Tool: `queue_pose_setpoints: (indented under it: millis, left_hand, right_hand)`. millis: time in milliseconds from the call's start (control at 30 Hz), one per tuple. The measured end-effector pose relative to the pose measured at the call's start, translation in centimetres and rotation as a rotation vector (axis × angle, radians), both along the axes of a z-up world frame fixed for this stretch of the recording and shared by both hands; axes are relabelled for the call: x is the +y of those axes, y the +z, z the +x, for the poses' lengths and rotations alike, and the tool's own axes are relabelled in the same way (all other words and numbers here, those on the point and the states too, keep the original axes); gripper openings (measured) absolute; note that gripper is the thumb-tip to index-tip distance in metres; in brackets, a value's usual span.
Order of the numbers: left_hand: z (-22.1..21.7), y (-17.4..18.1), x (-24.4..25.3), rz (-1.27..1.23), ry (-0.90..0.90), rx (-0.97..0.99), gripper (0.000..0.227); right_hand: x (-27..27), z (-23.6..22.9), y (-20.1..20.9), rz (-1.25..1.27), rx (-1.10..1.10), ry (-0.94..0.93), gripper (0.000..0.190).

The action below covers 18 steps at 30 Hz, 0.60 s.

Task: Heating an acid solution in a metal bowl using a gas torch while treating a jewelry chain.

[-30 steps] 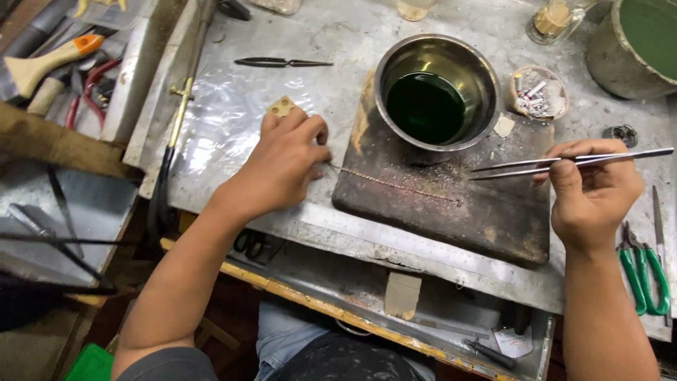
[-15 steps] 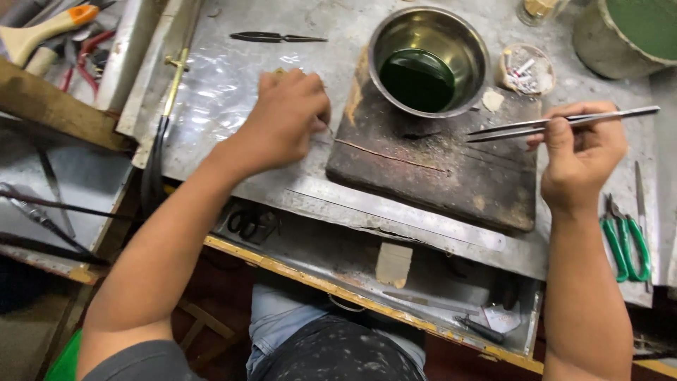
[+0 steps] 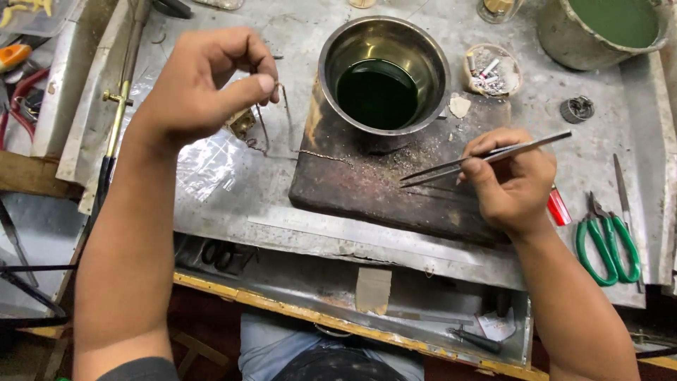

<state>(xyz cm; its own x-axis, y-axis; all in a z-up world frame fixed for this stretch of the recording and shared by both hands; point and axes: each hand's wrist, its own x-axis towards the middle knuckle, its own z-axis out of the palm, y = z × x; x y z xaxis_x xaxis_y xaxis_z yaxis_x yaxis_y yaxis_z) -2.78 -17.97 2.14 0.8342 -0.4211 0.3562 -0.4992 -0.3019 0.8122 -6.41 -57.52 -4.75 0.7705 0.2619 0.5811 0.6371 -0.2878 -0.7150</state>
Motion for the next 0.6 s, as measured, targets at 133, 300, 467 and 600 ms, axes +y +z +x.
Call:
queue_pose_setpoints:
  millis: [133, 300, 467, 600]
  left_hand:
    - [3.1, -1.1, 0.6, -0.136, -0.111, 0.096, 0.005]
    - [3.8, -2.8, 0.5, -0.236, -0.136, 0.025, 0.005]
    - [2.7, -3.6, 0.0, -0.259, -0.007, 0.038, 0.003]
    - [2.7, -4.0, -0.2, -0.300, 0.018, -0.016, 0.004]
  right_hand:
    - [1.0, -0.5, 0.9, -0.066, -0.065, 0.023, 0.021]
    - [3.3, -0.3, 1.4, -0.088, -0.017, -0.047, 0.020]
    - [4.8, 0.0, 1.5, -0.188, -0.202, -0.008, 0.025]
    - [4.8, -1.0, 0.0, -0.229, -0.289, -0.093, 0.029]
